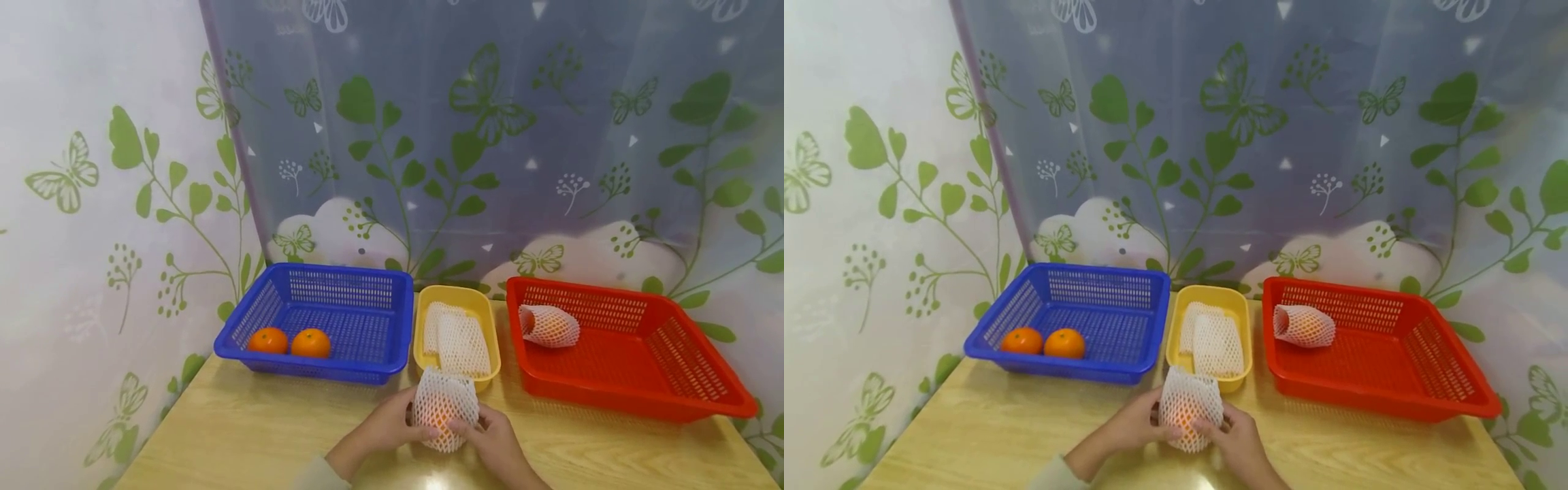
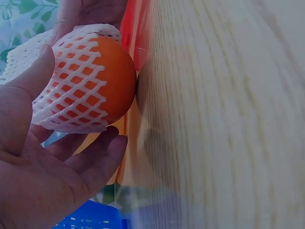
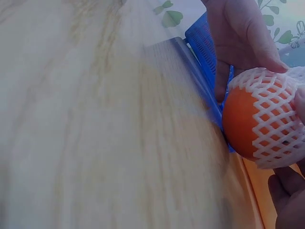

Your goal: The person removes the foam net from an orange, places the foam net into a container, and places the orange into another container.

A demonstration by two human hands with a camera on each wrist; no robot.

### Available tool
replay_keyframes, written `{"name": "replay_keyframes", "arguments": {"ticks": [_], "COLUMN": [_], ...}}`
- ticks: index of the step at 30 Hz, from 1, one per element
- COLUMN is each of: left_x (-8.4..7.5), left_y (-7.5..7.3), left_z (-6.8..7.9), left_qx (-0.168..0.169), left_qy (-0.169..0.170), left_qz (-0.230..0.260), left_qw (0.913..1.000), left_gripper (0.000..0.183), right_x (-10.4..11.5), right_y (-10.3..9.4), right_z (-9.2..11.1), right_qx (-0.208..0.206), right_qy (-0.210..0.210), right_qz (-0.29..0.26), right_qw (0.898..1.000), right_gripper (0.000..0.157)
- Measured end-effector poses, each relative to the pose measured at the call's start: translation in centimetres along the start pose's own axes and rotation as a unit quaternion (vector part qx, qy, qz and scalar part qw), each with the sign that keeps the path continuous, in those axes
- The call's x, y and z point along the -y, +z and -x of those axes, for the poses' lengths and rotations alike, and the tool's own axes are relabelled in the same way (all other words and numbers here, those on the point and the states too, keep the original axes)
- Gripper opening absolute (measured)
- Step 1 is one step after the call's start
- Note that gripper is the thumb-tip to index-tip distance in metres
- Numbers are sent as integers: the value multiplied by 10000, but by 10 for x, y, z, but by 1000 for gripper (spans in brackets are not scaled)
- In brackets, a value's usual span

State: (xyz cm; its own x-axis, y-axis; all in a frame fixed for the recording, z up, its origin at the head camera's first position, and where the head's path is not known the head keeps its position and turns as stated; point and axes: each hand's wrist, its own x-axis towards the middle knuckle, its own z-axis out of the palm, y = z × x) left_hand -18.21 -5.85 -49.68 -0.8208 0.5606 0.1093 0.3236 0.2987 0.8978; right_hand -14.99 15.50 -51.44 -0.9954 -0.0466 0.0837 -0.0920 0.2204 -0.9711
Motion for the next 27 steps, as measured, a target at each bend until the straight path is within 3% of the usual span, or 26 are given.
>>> {"name": "replay_keyframes", "arguments": {"ticks": [11,17,21,27], "left_x": [-3,-3,-5,-3], "left_y": [-3,-4,-6,-7], "left_z": [0,4,6,4], "left_qx": [-199,-484,-625,-477], "left_qy": [42,-69,-204,-198], "left_qz": [-304,-690,-1038,-792], "left_qw": [9993,9964,9924,9955], "left_gripper": [43,29,31,40], "right_x": [2,-1,0,4], "right_y": [3,9,12,10], "right_z": [-2,-2,-3,-3], "right_qx": [112,626,686,658], "right_qy": [98,255,173,124], "right_qz": [-108,40,140,265], "right_qw": [9998,9977,9974,9974], "right_gripper": [45,55,56,57]}}
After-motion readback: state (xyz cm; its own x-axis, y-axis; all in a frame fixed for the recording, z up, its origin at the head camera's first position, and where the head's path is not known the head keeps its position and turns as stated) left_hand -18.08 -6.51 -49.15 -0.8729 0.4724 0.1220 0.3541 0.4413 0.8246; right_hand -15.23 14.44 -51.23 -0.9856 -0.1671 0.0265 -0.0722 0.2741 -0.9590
